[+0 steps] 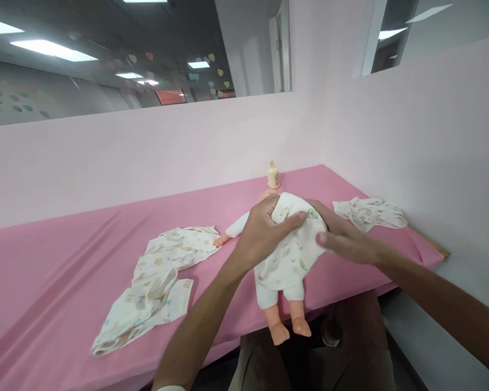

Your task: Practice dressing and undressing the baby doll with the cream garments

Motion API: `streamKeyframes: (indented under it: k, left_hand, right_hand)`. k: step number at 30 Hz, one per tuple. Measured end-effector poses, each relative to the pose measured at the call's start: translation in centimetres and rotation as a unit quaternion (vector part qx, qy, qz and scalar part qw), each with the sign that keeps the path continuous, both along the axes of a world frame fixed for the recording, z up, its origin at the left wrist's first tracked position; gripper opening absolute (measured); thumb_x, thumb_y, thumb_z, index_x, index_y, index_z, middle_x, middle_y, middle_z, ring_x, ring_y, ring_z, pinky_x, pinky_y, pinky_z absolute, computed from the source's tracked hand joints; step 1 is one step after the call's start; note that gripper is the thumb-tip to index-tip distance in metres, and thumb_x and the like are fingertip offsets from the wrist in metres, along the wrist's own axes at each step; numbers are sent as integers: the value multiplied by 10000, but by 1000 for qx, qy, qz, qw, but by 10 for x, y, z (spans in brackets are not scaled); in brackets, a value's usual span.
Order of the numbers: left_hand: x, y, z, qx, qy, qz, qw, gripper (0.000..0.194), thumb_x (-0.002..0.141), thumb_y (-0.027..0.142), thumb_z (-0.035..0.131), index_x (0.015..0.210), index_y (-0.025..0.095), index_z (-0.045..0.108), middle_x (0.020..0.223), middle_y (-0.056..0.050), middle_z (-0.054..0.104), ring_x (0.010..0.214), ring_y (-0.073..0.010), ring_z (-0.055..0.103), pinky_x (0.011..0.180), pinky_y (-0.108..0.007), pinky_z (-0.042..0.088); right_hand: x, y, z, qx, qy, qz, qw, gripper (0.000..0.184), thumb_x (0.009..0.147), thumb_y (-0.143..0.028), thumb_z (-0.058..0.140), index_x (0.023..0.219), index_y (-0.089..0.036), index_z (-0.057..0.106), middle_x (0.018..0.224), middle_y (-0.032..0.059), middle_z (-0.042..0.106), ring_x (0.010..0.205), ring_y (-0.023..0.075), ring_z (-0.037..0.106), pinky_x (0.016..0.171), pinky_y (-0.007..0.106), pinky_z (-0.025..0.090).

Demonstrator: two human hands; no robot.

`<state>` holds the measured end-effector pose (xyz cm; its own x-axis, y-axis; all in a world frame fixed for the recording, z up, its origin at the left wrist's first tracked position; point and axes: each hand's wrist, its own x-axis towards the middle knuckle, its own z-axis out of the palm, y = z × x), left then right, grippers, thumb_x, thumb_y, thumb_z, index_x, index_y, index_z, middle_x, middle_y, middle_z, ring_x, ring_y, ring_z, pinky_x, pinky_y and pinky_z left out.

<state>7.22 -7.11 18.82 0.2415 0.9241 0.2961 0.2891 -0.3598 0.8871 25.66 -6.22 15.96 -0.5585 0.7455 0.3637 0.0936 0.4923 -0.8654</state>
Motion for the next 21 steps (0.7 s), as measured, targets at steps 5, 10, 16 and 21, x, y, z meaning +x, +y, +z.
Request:
streamKeyframes:
  k: [5,10,16,21]
  left_hand:
    - [2,24,-6,-14,-36,29,999,429,755,403,691,1099,206,526,926,-41,633,771,-156,616,642,-274,496]
    - [5,48,-14,2,-80,32,996,558,779,330,655,1265,224,402,846,-5,594,702,-119,587,644,-261,487]
    - [-14,70,-3,21,-81,62,995,434,767,316,630,1158,211,476,854,-5,595,648,-101,552,574,-232,450]
    - [-27,69,4,33,-93,90,991,347,779,319,602,1103,222,523,765,16,572,605,-107,524,574,-252,449]
  right_hand:
    - [-25,10,-26,-27,45,-23,998,770,684,-397,785,1334,-254,396,1229,83,556,1111,270,555,843,392,524]
    - [-38,24,-45,-80,71,-150,983,333,799,-351,641,1108,-254,567,1078,59,638,1035,266,601,847,423,520]
    - [-6,66,-54,-227,172,-245,927,250,714,-317,681,933,-207,632,910,54,689,828,234,658,666,340,539]
    - [46,133,-67,-153,163,-404,887,124,702,-291,629,691,-206,539,606,1,591,612,168,598,547,285,499]
